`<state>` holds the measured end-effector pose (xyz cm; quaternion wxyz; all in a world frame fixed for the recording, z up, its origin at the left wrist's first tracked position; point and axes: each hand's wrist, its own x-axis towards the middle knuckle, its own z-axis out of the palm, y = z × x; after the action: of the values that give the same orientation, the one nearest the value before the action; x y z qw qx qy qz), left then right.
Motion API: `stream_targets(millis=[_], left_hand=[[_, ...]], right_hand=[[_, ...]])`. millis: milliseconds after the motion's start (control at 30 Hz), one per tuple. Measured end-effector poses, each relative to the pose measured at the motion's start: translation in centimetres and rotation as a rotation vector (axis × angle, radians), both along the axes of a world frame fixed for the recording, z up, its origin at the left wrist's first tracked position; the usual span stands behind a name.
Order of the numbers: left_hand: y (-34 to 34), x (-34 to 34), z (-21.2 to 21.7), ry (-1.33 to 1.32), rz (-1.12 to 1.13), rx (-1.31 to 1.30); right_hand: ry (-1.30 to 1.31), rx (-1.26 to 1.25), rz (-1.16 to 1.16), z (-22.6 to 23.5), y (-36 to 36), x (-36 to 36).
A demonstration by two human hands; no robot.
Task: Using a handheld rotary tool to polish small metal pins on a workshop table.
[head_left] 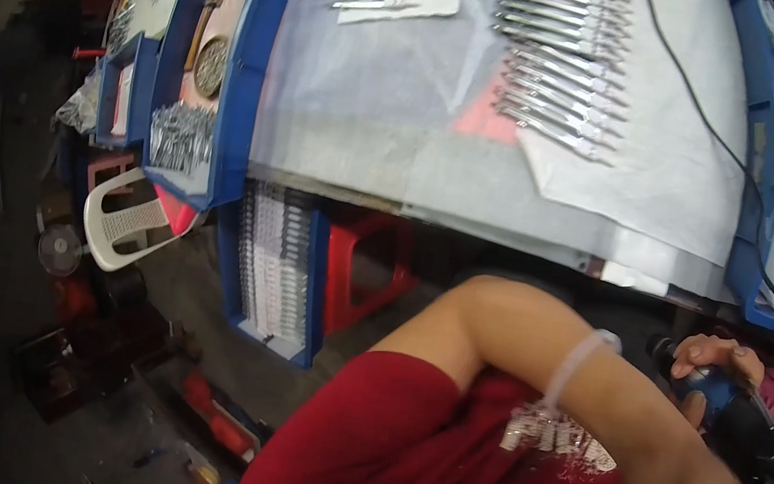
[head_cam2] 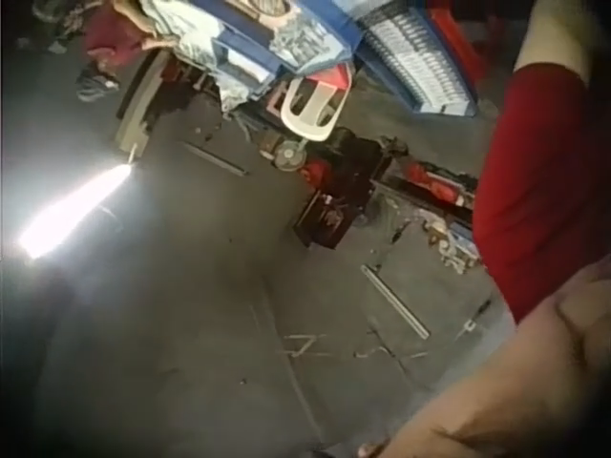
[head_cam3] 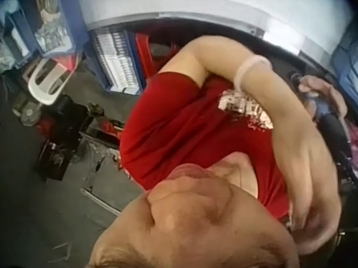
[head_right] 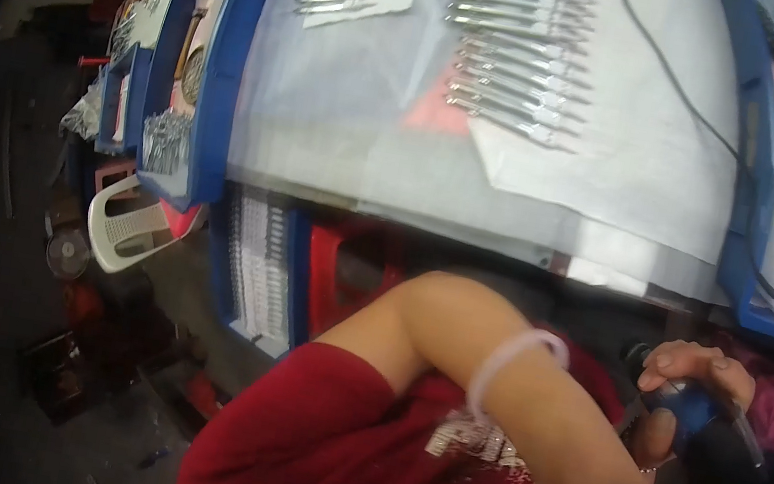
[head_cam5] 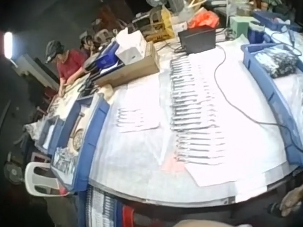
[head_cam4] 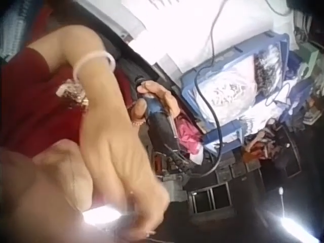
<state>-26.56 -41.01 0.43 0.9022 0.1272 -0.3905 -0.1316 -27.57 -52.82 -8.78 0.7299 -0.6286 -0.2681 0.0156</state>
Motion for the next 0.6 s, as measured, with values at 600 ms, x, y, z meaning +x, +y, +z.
stream_targets(millis=[600], left_hand=[[22.9,12.1,-13.3,-0.344,1.099,1.892]], right_hand=[[0.335,0.088,-0.05,0.4,0.9,0.6]])
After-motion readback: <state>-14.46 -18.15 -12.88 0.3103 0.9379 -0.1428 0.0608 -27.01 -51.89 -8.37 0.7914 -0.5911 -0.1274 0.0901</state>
